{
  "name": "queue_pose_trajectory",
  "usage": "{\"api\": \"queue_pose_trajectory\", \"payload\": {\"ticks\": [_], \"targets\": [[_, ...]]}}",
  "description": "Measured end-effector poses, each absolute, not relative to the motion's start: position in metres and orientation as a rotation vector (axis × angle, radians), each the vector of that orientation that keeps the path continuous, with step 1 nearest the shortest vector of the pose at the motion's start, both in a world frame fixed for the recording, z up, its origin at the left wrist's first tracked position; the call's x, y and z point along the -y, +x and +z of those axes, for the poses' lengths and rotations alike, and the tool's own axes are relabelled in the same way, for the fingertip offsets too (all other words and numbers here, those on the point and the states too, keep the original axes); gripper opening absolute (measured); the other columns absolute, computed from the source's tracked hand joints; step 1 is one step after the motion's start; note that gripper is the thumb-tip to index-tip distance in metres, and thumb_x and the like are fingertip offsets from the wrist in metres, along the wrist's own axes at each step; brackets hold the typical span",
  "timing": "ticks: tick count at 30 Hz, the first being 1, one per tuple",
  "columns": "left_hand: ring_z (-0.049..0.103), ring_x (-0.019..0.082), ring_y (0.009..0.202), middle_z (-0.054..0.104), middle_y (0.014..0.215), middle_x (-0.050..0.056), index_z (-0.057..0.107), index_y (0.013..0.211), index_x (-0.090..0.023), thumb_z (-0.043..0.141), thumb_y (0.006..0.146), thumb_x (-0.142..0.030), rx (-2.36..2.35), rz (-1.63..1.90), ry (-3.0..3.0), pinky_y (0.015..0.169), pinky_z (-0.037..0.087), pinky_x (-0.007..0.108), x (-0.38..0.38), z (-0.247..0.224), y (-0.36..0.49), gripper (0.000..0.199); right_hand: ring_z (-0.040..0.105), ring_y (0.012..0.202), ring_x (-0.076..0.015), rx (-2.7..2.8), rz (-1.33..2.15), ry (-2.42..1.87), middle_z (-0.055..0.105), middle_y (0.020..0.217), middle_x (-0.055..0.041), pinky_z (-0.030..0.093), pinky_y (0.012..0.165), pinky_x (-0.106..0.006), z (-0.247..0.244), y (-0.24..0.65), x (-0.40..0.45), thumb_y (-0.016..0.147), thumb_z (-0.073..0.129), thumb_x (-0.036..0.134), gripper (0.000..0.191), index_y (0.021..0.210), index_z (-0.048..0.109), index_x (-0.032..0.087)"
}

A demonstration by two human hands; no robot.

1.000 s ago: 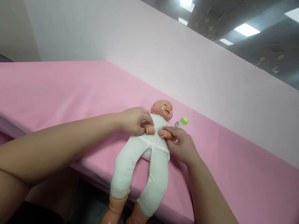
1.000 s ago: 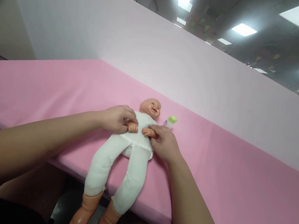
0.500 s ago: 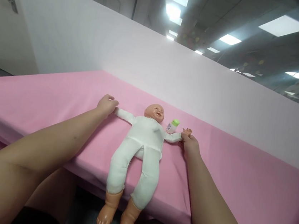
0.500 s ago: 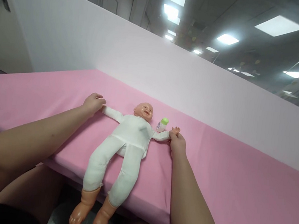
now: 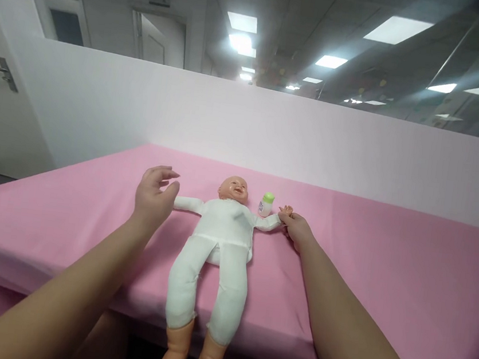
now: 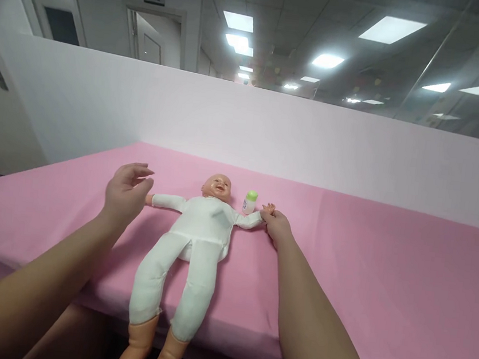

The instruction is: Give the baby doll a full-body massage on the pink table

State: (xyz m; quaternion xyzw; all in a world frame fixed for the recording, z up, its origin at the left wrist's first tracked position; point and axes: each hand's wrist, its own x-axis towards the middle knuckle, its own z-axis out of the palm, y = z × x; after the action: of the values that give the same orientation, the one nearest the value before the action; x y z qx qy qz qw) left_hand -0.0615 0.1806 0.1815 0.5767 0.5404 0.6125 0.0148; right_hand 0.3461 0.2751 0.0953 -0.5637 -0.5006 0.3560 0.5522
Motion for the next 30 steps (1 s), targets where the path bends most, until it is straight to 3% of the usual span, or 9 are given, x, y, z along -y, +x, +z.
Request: {"api": "queue_pose_trajectory", "payload": {"ticks": [6, 9, 12, 14, 17, 20, 23, 27, 30], "targets": [[0.058, 0.032, 0.131, 0.06, 0.135, 0.007, 0.066, 0.108, -0.033, 0.062, 0.087, -0.024, -1.435, 1.89, 1.881, 0.11, 0.052, 0.054, -0.05, 0.116, -0.042, 0.022, 0.051, 0.054, -0.0161, 1.181, 0.945, -1.383, 0.065, 0.067, -0.0009, 0.045, 0.049, -0.029, 0.098, 0.348, -0.273, 0.072, 0.082, 0.043, 0.036, 0.097, 0.073, 0.018], [0.046, 0.039, 0.143, 0.049, 0.153, 0.007, 0.062, 0.129, -0.043, 0.068, 0.078, -0.03, -1.493, 1.634, 2.132, 0.111, 0.049, 0.062, -0.004, 0.081, -0.045, 0.052, 0.049, 0.052, -0.0148, 1.181, 0.967, -1.393, 0.064, 0.066, -0.0008, 0.041, 0.047, -0.028, 0.1, 0.347, -0.27, 0.072, 0.082, 0.042, 0.035, 0.096, 0.073, 0.018], [0.041, 0.048, 0.145, 0.038, 0.163, 0.007, 0.059, 0.14, -0.045, 0.076, 0.068, -0.041, -1.417, 1.409, 2.462, 0.107, 0.049, 0.069, 0.02, 0.055, -0.046, 0.073, 0.046, 0.05, -0.0131, 1.176, 0.977, -1.397, 0.063, 0.064, -0.0006, 0.038, 0.044, -0.026, 0.102, 0.346, -0.269, 0.074, 0.082, 0.041, 0.033, 0.095, 0.072, 0.017], [0.044, 0.05, 0.142, 0.036, 0.165, 0.005, 0.056, 0.143, -0.049, 0.081, 0.065, -0.041, -1.45, 1.34, 2.622, 0.101, 0.053, 0.07, 0.027, 0.039, -0.046, 0.082, 0.048, 0.05, -0.013, 1.178, 0.99, -1.389, 0.063, 0.065, -0.0011, 0.038, 0.043, -0.025, 0.102, 0.346, -0.268, 0.076, 0.08, 0.041, 0.034, 0.098, 0.073, 0.017], [0.058, 0.047, 0.131, 0.043, 0.162, 0.006, 0.054, 0.146, -0.05, 0.083, 0.066, -0.039, -1.545, 1.34, 2.726, 0.09, 0.063, 0.061, 0.027, 0.02, -0.046, 0.086, 0.055, 0.054, -0.0142, 1.184, 1.006, -1.368, 0.067, 0.071, -0.0029, 0.044, 0.044, -0.025, 0.101, 0.345, -0.268, 0.079, 0.079, 0.041, 0.035, 0.104, 0.074, 0.017], [0.067, 0.041, 0.121, 0.053, 0.155, 0.009, 0.051, 0.15, -0.045, 0.079, 0.072, -0.036, -1.565, 1.38, 2.664, 0.086, 0.067, 0.05, 0.024, 0.017, -0.046, 0.084, 0.068, 0.073, -0.018, 1.17, 1.001, -1.351, 0.075, 0.095, -0.0074, 0.058, 0.057, -0.027, 0.101, 0.345, -0.268, 0.081, 0.077, 0.04, 0.035, 0.109, 0.074, 0.019], [0.066, 0.039, 0.124, 0.054, 0.154, 0.008, 0.046, 0.153, -0.045, 0.075, 0.075, -0.035, -1.575, 1.412, 2.529, 0.09, 0.066, 0.049, 0.025, 0.031, -0.044, 0.084, 0.073, 0.095, -0.024, 1.141, 0.999, -1.339, 0.075, 0.114, -0.0109, 0.065, 0.066, -0.031, 0.101, 0.342, -0.268, 0.082, 0.077, 0.04, 0.039, 0.115, 0.071, 0.019], [0.06, 0.042, 0.13, 0.053, 0.154, 0.007, 0.049, 0.149, -0.046, 0.071, 0.075, -0.03, -1.553, 1.474, 2.455, 0.094, 0.063, 0.058, 0.028, 0.059, -0.044, 0.078, 0.075, 0.096, -0.0278, 1.134, 1.011, -1.228, 0.074, 0.119, -0.014, 0.067, 0.07, -0.039, 0.108, 0.332, -0.265, 0.084, 0.075, 0.037, 0.049, 0.129, 0.063, 0.019], [0.06, 0.04, 0.13, 0.055, 0.15, 0.007, 0.054, 0.143, -0.046, 0.071, 0.076, -0.026, -1.549, 1.54, 2.424, 0.094, 0.063, 0.058, 0.021, 0.077, -0.047, 0.071, 0.074, 0.097, -0.0268, 1.254, 0.843, -1.201, 0.075, 0.117, -0.0109, 0.066, 0.075, -0.041, 0.12, 0.313, -0.254, 0.086, 0.072, 0.038, 0.05, 0.131, 0.061, 0.021]]}}
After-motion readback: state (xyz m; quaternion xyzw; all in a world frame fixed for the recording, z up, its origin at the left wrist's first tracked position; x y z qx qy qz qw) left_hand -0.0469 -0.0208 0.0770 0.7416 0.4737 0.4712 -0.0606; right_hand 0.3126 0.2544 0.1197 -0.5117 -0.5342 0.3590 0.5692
